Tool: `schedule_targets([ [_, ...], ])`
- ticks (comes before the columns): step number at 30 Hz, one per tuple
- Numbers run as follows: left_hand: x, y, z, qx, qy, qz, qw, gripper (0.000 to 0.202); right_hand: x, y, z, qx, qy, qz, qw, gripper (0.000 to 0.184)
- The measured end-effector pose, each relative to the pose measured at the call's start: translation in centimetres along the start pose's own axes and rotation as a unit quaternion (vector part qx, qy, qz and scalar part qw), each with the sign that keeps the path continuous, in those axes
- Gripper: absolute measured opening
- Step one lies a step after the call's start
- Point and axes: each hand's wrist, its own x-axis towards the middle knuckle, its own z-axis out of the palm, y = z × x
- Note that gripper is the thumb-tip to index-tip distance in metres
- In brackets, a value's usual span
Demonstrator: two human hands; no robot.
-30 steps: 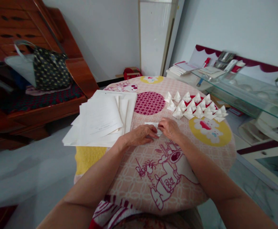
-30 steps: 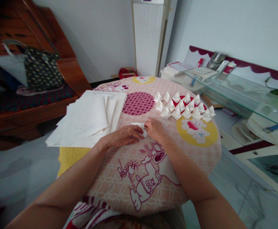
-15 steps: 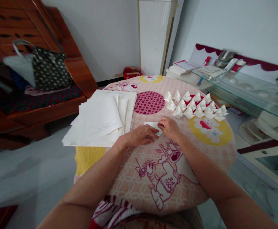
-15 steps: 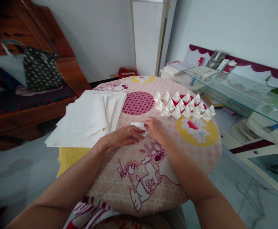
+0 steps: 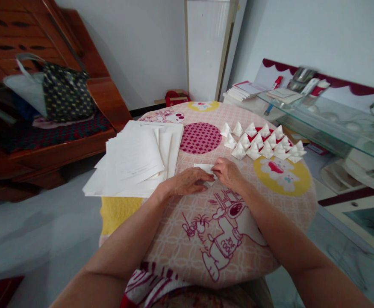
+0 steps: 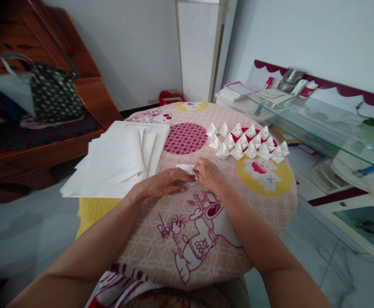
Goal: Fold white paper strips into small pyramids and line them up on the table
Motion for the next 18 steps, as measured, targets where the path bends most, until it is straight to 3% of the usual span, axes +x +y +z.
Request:
schedule_targets([
  [7,0.4,0.6,0.0,0.042,-0.021,0.004,0.999,0.031,0.0,-0.1,0.1,0.009,0.002,0.0,1.0,0.025],
  [11,0.6,0.7,0.1,0.076,-0.031,0.009,0.997,0.03,-0.1,0.1,-0.2,0.055,0.038,0.002,0.998,0.019],
  [15,0.6,0.6,0.3,0.084,-0.032,0.001,0.996,0.033,-0.5,0.6,-1.5,0.136,0.105,0.055,0.984,0.018],
  [18,0.5,0.5,0.3,0.089,-0.031,0.0,0.996,0.034,-0.9,0.7,-2.2,0.169,0.064,0.115,0.977,0.015],
])
